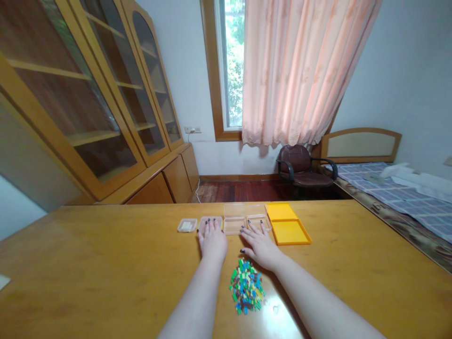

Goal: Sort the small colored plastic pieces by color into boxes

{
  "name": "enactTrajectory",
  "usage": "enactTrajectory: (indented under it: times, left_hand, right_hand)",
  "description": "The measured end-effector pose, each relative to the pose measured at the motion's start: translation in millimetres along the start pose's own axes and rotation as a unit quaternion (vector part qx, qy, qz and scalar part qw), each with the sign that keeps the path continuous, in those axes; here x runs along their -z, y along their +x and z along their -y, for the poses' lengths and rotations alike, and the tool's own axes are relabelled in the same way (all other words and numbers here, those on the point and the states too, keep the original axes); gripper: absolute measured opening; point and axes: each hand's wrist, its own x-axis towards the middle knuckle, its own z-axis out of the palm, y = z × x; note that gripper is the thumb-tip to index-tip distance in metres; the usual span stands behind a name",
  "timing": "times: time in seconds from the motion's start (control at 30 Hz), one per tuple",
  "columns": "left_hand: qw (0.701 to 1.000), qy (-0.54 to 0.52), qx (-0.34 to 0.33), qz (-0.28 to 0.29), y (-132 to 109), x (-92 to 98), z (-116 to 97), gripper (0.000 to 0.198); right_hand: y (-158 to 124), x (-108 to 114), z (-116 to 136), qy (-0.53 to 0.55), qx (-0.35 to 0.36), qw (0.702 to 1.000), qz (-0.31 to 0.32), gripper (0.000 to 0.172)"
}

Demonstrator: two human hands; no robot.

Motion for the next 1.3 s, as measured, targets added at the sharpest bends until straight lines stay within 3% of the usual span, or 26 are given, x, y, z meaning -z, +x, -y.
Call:
enactTrajectory:
  times: [0.13,0.23,0.3,0.37,0.47,0.57,0.73,0.8,0.9,1.03,1.17,1.3]
  left_hand:
    - [1.000,0.013,0.004,0.012,-7,15.4,-2,0.046]
    - [1.000,0.023,-0.012,0.014,-4,24.7,9,0.046]
    - [0.998,0.033,-0.044,0.010,3,24.6,22,0.060]
    - [0.996,0.037,-0.069,0.045,10,20.2,35,0.069]
    - [0.992,0.031,-0.085,0.086,16,13.0,47,0.069]
    - [0.993,0.029,-0.087,0.069,17,14.9,49,0.063]
    - [0.997,0.007,-0.065,0.052,9,44.3,44,0.055]
    - [0.997,-0.043,-0.062,0.018,3,58.8,38,0.054]
    - [0.972,-0.174,-0.154,-0.019,-9,71.7,24,0.056]
    - [0.913,-0.251,-0.320,0.032,-23,67.2,1,0.059]
    - [0.896,-0.249,-0.367,0.031,-25,55.6,-7,0.050]
    - [0.888,-0.224,-0.400,-0.009,-23,50.0,-6,0.033]
  right_hand:
    - [0,2,0,0.002,-0.001,1.000,0.000,0.048]
    - [0,5,1,0.004,0.001,1.000,-0.004,0.045]
    - [0,7,1,0.007,0.000,1.000,-0.013,0.044]
    - [0,8,2,0.014,0.001,1.000,-0.022,0.043]
    - [-1,8,2,0.026,0.007,0.999,-0.036,0.042]
    - [-1,8,2,0.032,0.012,0.998,-0.052,0.040]
    - [-1,5,0,0.047,0.031,0.994,-0.092,0.037]
    - [-2,3,-1,0.077,0.040,0.989,-0.117,0.037]
    - [-4,0,-4,0.172,0.031,0.970,-0.171,0.044]
    - [-5,-5,-7,0.331,0.041,0.921,-0.203,0.064]
    - [-2,-15,-10,0.432,0.028,0.882,-0.188,0.070]
    - [3,-26,-10,0.468,-0.047,0.851,-0.234,0.061]
